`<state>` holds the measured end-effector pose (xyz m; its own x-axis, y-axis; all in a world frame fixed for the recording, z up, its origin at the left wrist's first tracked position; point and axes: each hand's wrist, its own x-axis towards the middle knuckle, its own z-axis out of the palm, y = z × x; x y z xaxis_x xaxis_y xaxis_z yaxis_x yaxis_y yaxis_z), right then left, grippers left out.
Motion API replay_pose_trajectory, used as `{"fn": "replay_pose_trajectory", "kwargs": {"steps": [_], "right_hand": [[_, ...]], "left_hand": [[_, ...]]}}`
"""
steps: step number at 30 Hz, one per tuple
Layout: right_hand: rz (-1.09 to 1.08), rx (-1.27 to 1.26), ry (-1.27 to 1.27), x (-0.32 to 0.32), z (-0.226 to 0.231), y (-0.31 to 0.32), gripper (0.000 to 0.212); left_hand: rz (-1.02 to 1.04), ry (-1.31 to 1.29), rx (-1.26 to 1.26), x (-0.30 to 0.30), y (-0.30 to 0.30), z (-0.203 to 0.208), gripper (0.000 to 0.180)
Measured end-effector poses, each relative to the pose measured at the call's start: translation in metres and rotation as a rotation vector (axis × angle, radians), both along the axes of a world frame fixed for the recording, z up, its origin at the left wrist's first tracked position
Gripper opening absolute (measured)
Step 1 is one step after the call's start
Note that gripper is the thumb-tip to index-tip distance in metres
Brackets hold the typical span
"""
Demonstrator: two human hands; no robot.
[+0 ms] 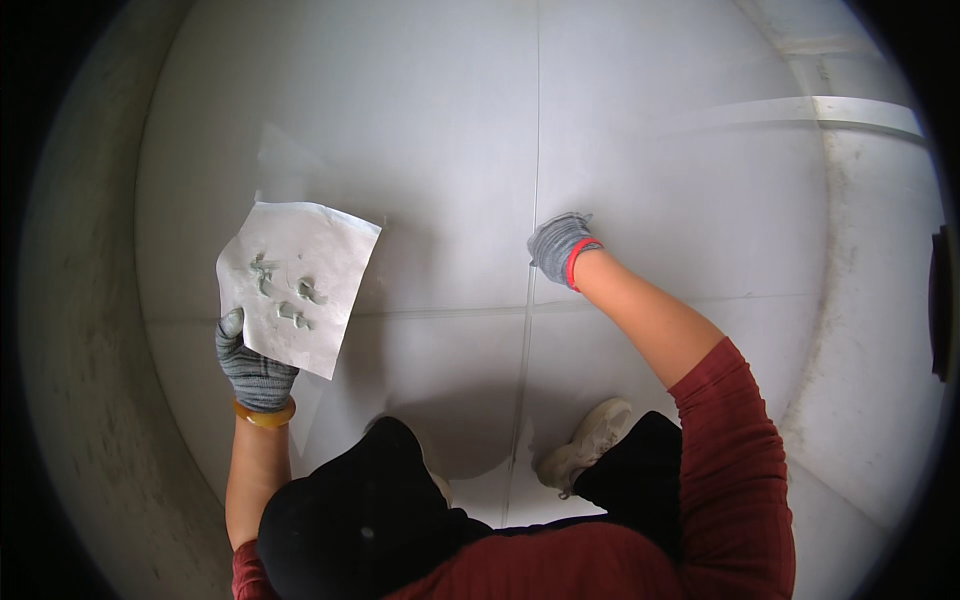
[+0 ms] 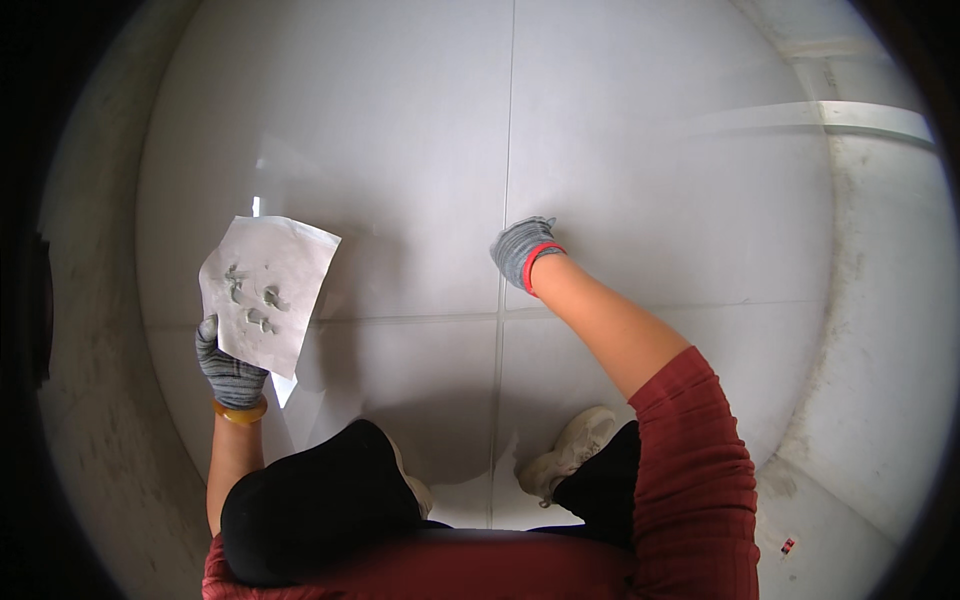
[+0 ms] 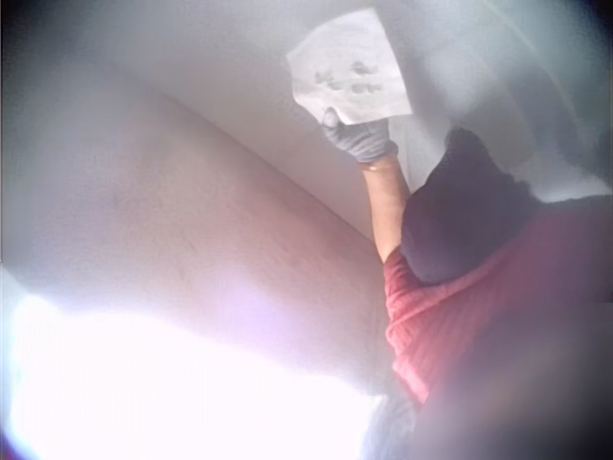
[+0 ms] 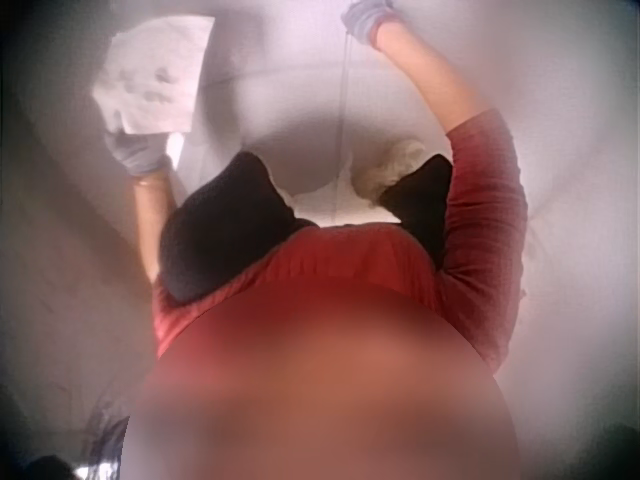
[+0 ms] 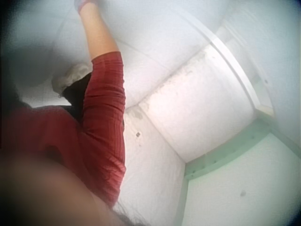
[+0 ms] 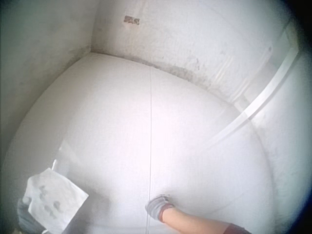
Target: The person kneels on a tiled floor and uses a small metal scraper to remove residue from the grout lines between tiles. They wipe the scraped material onto a white paper towel held in the other hand, repeating the scrape-and-wipe cycle across multiple grout lines.
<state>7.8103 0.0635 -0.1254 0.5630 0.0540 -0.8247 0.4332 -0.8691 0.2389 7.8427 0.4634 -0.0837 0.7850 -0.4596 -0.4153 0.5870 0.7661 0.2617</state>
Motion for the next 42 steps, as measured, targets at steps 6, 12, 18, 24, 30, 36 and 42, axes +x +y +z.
{"fn": "replay_pose_trajectory", "kwargs": {"steps": [6, 12, 18, 24, 30, 36, 42], "right_hand": [[0.071, -0.069, -0.023, -0.024, 0.004, 0.010, 0.012], [0.055, -0.076, -0.110, -0.057, -0.012, 0.026, 0.010], [-0.048, -0.081, -0.002, -0.067, -0.046, 0.041, 0.012], [-0.077, -0.092, -0.127, -0.056, -0.073, 0.032, 0.020], [-0.048, -0.058, -0.092, -0.041, -0.095, 0.010, 0.017], [0.055, -0.069, -0.047, -0.010, -0.073, -0.008, 0.014], [0.133, -0.087, -0.026, 0.066, -0.058, -0.022, 0.017]], "left_hand": [[-0.022, -0.099, 0.002, 0.004, 0.012, -0.033, 0.067], [-0.056, -0.165, 0.208, 0.029, 0.038, -0.118, 0.054], [-0.062, -0.116, 0.474, 0.032, 0.046, -0.187, 0.050], [-0.018, -0.182, 0.560, 0.053, 0.035, -0.198, 0.044], [-0.028, -0.129, 0.456, 0.049, 0.032, -0.209, 0.042], [-0.086, 0.002, 0.409, 0.023, 0.040, -0.207, 0.049], [-0.079, 0.190, 0.366, 0.014, 0.046, -0.195, 0.053]]}}
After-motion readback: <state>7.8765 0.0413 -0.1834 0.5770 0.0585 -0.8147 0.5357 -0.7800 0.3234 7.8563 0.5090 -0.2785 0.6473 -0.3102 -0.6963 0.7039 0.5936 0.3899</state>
